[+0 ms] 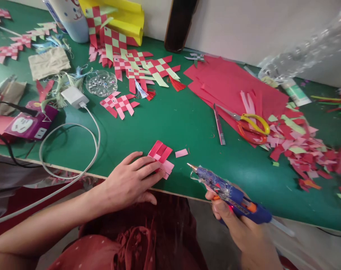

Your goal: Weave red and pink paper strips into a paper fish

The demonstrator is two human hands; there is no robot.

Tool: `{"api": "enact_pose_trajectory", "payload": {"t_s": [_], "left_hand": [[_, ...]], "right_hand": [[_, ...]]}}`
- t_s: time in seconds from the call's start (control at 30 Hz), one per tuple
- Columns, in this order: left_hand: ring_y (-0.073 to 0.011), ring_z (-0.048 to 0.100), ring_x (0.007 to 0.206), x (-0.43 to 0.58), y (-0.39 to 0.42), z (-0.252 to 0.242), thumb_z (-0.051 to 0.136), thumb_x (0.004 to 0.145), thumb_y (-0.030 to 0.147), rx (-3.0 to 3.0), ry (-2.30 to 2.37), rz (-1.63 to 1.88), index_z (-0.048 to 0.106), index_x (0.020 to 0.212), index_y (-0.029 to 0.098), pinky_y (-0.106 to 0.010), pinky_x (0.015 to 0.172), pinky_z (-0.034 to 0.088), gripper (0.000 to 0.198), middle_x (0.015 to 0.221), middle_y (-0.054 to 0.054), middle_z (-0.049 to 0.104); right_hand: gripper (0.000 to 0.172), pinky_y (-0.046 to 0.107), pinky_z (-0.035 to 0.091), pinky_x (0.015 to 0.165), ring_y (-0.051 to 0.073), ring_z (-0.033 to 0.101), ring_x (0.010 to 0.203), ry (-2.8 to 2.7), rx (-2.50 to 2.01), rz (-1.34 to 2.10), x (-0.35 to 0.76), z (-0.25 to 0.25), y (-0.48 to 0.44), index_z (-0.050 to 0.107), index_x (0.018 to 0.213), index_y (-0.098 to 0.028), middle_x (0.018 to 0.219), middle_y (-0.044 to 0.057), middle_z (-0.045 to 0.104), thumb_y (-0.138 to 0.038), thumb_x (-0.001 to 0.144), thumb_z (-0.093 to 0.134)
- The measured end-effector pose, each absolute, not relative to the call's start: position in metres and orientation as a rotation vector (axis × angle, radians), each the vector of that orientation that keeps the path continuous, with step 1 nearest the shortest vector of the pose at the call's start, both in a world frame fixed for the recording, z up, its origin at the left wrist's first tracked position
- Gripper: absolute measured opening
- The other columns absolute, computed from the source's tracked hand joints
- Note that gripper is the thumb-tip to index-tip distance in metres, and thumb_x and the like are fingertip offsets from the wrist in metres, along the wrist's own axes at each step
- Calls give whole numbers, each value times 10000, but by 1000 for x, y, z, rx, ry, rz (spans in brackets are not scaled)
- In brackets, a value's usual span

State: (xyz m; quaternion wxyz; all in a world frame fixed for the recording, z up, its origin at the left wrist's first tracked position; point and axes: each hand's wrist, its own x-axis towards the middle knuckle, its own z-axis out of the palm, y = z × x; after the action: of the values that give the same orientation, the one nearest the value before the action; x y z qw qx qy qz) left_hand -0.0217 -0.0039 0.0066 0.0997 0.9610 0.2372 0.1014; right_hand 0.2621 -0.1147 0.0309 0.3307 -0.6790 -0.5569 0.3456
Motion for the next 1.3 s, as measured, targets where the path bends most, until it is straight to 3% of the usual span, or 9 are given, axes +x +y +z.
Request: {"api": "enact_pose_trajectory", "payload": {"t_s": [0.13,0.23,0.3,0.5,0.73,1.03,1.3], "left_hand": [[-252,537,1214,-21,3,11,420,970,581,2824,660,304,523,1337,175,-439,1072,343,558,1328,-63,624],[-217,572,1164,-17,8,13,380,1043,286,2798,652,378,542,1290,137,-381,993,416,331,1265,-60,661],[-211,594,1123,-13,12,13,341,1035,168,2785,652,432,583,1211,139,-366,933,448,300,1214,-57,681],[-206,631,886,3,24,7,430,1011,202,2703,782,420,642,1056,185,-360,759,491,217,1031,-35,690],[-175,619,885,3,32,15,472,1004,256,2615,760,326,672,1013,212,-321,789,501,204,1020,-26,665],[-183,584,842,8,31,19,470,988,199,2603,803,234,665,932,203,-333,771,489,203,968,-27,636],[-181,575,870,8,30,15,503,957,147,2565,807,236,636,934,211,-334,816,476,149,982,-13,623]], "right_hand": [[232,225,468,489,121,545,522,-1441,-1841,941,252,34,-113,671,849,-252,678,-12,614,-466,889,594],[221,220,472,494,113,538,516,-1445,-1833,1016,249,32,-111,665,863,-248,695,-15,626,-457,888,598],[213,215,471,488,112,548,527,-1466,-1800,1039,250,29,-111,658,865,-241,730,-8,649,-446,883,606],[236,233,517,560,138,609,603,-1425,-1810,1109,250,28,-110,650,875,-227,732,3,656,-459,880,610],[312,236,510,610,155,637,701,-1242,-1886,1099,238,36,-110,647,846,-234,805,14,684,-545,849,622],[155,212,532,632,152,682,748,-1448,-1746,1092,255,21,-112,657,893,-253,820,-6,682,-405,876,633],[267,224,507,635,146,641,725,-1266,-1866,1121,239,37,-109,638,846,-240,792,-3,658,-503,872,609]]}}
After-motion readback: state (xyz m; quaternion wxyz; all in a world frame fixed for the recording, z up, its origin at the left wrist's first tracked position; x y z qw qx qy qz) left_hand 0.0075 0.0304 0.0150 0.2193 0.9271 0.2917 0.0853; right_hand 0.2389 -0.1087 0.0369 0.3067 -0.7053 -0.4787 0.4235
